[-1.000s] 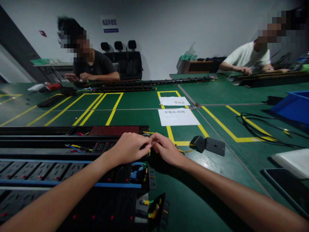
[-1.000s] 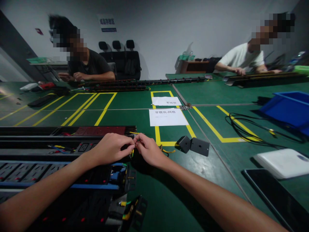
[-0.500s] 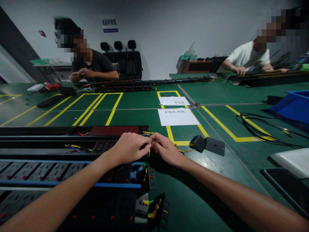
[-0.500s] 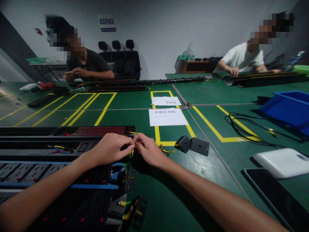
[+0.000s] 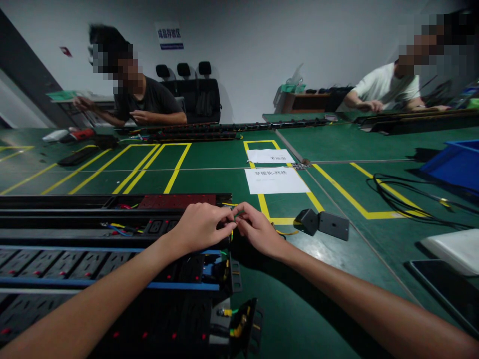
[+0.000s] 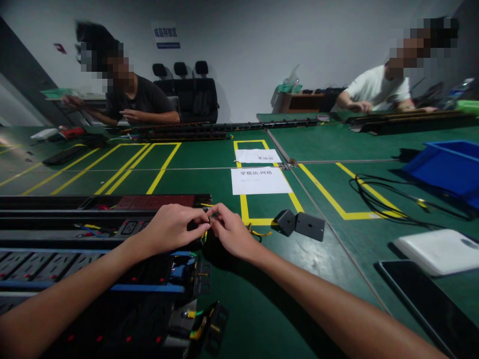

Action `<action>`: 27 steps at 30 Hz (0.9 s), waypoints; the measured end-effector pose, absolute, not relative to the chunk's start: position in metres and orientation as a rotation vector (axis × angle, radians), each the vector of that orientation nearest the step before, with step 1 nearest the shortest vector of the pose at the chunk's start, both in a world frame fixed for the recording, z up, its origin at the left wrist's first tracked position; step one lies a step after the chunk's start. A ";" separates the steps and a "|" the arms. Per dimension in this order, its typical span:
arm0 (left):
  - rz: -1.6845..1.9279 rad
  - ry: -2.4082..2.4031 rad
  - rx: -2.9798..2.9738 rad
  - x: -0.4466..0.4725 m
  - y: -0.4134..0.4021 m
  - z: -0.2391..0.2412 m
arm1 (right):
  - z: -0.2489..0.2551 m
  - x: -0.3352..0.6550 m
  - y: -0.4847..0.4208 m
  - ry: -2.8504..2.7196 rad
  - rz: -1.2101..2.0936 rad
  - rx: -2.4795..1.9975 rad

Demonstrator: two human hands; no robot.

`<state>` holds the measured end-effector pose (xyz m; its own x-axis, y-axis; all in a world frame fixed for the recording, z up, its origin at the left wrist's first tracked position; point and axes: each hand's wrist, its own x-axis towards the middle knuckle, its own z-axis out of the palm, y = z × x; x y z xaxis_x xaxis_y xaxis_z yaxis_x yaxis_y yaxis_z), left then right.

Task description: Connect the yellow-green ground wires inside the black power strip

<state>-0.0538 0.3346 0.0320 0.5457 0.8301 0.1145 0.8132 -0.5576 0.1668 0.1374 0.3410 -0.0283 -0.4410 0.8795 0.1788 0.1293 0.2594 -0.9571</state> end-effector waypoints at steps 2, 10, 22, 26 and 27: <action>0.293 1.419 2.671 -0.055 0.334 0.033 | -0.029 0.138 0.341 -1.767 1.234 -0.915; 0.359 1.358 2.743 -0.056 0.334 0.034 | -0.030 0.138 0.340 -1.772 1.216 -0.881; 0.337 1.308 2.727 -0.056 0.333 0.036 | -0.029 0.137 0.340 -1.777 1.218 -0.920; 0.321 1.291 2.762 -0.057 0.333 0.035 | -0.030 0.135 0.341 -1.803 1.196 -0.933; 0.318 1.279 2.786 -0.057 0.334 0.034 | -0.030 0.135 0.341 -1.808 1.190 -0.936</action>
<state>-0.0573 0.3336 0.0343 0.6348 0.7556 0.1615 0.7433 -0.6543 0.1394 0.1350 0.3412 -0.0304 -0.4391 0.8761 0.1990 0.1637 0.2958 -0.9411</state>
